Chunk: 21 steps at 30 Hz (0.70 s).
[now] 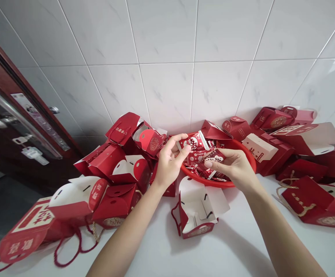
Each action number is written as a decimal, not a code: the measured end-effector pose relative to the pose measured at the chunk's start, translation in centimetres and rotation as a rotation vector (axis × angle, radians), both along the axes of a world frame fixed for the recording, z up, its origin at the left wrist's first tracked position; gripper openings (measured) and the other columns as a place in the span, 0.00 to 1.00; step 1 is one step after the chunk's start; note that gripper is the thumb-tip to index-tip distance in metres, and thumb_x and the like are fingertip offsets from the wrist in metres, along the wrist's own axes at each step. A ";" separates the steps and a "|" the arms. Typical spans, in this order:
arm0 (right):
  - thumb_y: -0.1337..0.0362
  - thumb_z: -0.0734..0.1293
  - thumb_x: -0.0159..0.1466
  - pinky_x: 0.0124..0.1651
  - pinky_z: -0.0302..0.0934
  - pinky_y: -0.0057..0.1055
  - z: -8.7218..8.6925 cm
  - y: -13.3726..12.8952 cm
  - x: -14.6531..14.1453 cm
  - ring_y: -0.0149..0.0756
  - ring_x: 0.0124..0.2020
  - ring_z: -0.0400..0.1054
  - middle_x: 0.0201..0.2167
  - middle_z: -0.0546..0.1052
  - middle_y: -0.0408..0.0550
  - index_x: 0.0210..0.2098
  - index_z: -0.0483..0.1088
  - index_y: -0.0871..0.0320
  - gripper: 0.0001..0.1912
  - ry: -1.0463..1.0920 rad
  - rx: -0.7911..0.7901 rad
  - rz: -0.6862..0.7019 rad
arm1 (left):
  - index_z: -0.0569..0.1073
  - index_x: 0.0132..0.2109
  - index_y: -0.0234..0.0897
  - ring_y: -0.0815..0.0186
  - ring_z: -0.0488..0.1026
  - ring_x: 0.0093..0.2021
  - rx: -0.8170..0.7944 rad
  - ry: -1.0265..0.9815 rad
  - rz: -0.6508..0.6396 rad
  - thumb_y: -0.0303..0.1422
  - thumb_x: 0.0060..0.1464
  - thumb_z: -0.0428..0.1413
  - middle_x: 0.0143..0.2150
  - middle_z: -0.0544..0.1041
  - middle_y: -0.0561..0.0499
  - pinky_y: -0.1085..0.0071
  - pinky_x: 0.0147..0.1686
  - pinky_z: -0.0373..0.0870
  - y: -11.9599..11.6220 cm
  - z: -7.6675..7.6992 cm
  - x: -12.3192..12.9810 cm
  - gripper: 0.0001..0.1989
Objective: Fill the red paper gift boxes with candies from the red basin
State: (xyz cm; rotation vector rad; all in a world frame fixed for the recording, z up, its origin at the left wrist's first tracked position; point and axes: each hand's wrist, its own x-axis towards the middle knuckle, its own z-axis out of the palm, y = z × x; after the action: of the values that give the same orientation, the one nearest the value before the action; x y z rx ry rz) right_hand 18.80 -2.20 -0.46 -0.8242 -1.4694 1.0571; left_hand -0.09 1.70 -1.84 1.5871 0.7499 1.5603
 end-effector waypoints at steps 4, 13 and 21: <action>0.59 0.79 0.55 0.42 0.72 0.37 0.0 0.1 0.0 0.42 0.35 0.77 0.33 0.84 0.46 0.34 0.84 0.53 0.08 -0.033 0.033 -0.025 | 0.78 0.52 0.41 0.57 0.78 0.55 0.035 0.015 -0.001 0.39 0.62 0.60 0.55 0.81 0.48 0.61 0.56 0.75 -0.1 0.2 0.0 0.13; 0.58 0.79 0.56 0.48 0.71 0.40 -0.6 0.2 0.2 0.46 0.42 0.77 0.39 0.84 0.49 0.41 0.84 0.53 0.14 -0.079 0.060 0.011 | 0.77 0.55 0.39 0.56 0.82 0.48 -0.029 0.058 -0.096 0.36 0.53 0.67 0.51 0.83 0.47 0.60 0.50 0.79 -0.5 0.3 0.1 0.22; 0.58 0.80 0.53 0.41 0.71 0.37 -0.4 0.3 0.2 0.41 0.34 0.76 0.32 0.84 0.46 0.32 0.84 0.52 0.09 0.016 0.026 -0.012 | 0.77 0.52 0.40 0.58 0.82 0.45 -0.096 -0.114 -0.125 0.36 0.50 0.68 0.43 0.85 0.50 0.59 0.49 0.81 -0.6 0.0 0.7 0.22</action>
State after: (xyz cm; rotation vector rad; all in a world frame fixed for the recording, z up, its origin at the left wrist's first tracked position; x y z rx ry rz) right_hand 19.00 -1.95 -0.85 -0.8028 -1.4603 1.0315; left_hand 0.59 1.06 -1.88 1.4348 0.6409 1.4883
